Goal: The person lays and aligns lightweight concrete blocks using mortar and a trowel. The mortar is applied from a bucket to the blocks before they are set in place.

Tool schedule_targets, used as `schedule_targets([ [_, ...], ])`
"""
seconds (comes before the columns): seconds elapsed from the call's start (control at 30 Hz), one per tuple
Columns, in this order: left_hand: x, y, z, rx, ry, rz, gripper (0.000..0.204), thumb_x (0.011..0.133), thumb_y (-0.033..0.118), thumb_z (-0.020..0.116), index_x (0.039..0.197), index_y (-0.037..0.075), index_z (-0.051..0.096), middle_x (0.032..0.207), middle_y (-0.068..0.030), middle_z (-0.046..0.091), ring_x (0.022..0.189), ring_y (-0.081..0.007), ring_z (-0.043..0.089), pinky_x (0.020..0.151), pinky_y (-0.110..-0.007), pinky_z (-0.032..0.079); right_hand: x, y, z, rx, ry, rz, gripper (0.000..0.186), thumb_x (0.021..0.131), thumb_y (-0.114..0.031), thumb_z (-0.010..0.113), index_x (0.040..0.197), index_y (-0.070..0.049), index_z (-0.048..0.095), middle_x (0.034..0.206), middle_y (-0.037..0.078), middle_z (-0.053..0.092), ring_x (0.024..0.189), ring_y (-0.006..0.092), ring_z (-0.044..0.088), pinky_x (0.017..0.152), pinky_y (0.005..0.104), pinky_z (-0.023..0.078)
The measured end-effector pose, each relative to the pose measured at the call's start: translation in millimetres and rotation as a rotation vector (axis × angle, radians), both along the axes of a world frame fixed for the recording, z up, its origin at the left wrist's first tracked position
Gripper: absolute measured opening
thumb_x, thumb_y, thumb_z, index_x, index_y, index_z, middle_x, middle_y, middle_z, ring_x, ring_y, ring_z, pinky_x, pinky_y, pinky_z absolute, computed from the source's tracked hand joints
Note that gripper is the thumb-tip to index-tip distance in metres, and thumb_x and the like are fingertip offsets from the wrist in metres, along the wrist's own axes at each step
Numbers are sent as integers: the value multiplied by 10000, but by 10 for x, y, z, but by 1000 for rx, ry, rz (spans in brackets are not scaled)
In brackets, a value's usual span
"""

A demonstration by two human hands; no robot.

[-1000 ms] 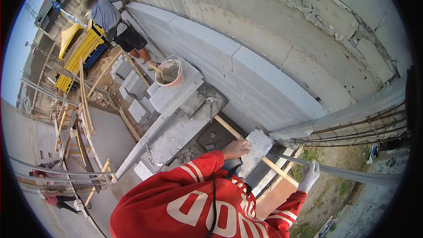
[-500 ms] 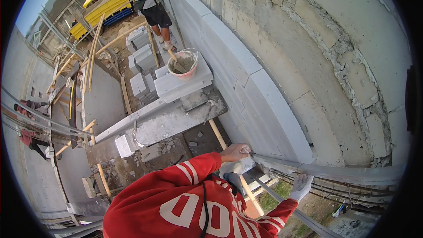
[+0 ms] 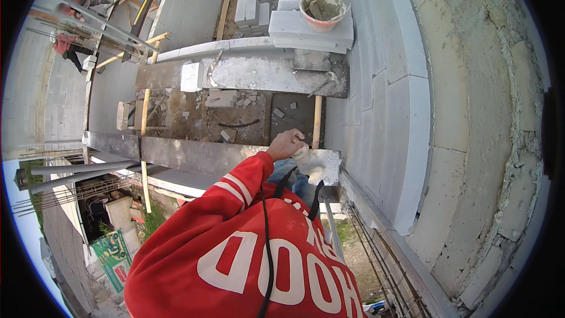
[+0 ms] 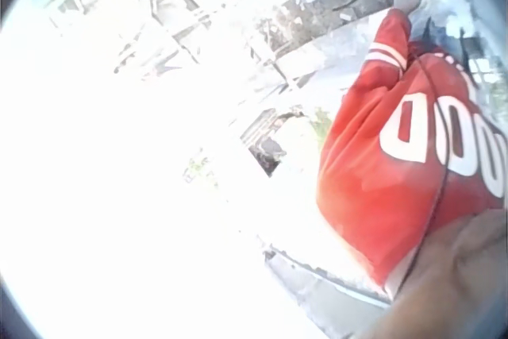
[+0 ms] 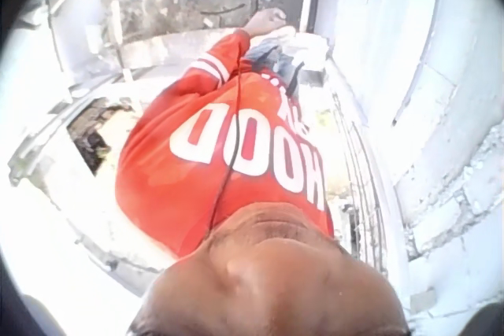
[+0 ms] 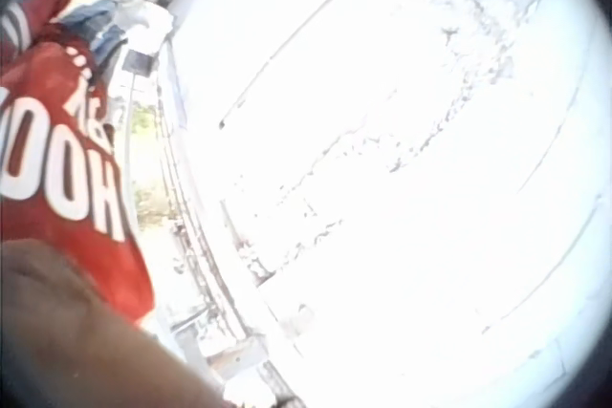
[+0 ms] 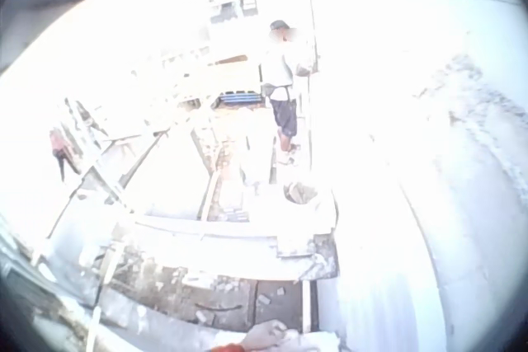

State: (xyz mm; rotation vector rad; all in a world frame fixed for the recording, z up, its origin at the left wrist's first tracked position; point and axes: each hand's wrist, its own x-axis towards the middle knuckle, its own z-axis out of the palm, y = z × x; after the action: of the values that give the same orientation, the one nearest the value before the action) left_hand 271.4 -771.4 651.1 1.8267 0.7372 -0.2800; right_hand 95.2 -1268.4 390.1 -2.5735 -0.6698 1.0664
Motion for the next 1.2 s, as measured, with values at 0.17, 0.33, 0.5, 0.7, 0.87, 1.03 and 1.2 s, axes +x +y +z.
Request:
schedule_targets([
  [0.17, -788, 248, -261, 49, 90, 156, 402, 799, 323, 665, 1066, 22, 656, 950, -179, 703, 905, -301, 687, 816, -388, 528, 1242, 366, 877, 315, 740, -1349, 88, 853, -148, 600, 864, -78, 653, 663, 57, 615, 548, 204, 603, 408, 340, 410],
  [0.33, -1160, 589, -664, 67, 91, 177, 409, 785, 325, 677, 1063, 25, 661, 967, -178, 702, 914, -300, 684, 828, -390, 525, 2008, 907, 1501, 391, 362, -1430, 114, 842, -127, 618, 926, -53, 637, 738, 35, 612, 549, 180, 597, 409, 286, 422],
  [0.5, -1896, 968, -1108, 204, 364, 262, 365, 776, 320, 679, 1020, 49, 681, 958, -196, 702, 923, -320, 682, 826, -410, 523, 1979, 1318, 1366, 516, 403, -1420, 116, 860, -155, 629, 930, -63, 635, 737, 47, 616, 565, 181, 613, 425, 316, 462],
  [0.7, -2961, 1094, -2070, 41, 370, 679, 312, 782, 303, 704, 960, 47, 689, 882, -158, 714, 841, -281, 696, 755, -394, 545, 2533, 2024, 896, 323, 593, -1153, 159, 860, -180, 661, 977, -74, 643, 759, 61, 628, 620, 189, 645, 453, 324, 497],
  [0.87, -2325, 956, -1892, 13, 414, 565, 279, 768, 249, 741, 935, 28, 711, 809, -145, 698, 655, -221, 655, 605, -372, 531, 3730, 2730, 1040, 536, 429, -1056, 275, 839, -214, 698, 1050, -41, 662, 832, 83, 664, 642, 191, 661, 507, 304, 531],
  [1.03, -2189, 1517, -2407, -88, 462, 511, 385, 755, 395, 724, 944, 60, 723, 850, -161, 713, 800, -285, 687, 717, -396, 524, 5234, 4015, 1158, 527, -3, -631, 496, 845, -349, 698, 1188, 4, 632, 930, 122, 697, 831, 212, 686, 704, 327, 537],
  [1.2, -1482, 2633, -2209, 179, 563, 285, 313, 773, 349, 691, 956, 96, 716, 947, -159, 719, 916, -278, 703, 853, -382, 533, 6152, 5554, 1782, 480, -140, -592, 664, 793, -426, 739, 1249, 29, 578, 1149, 210, 655, 1127, 291, 606, 948, 364, 458],
])
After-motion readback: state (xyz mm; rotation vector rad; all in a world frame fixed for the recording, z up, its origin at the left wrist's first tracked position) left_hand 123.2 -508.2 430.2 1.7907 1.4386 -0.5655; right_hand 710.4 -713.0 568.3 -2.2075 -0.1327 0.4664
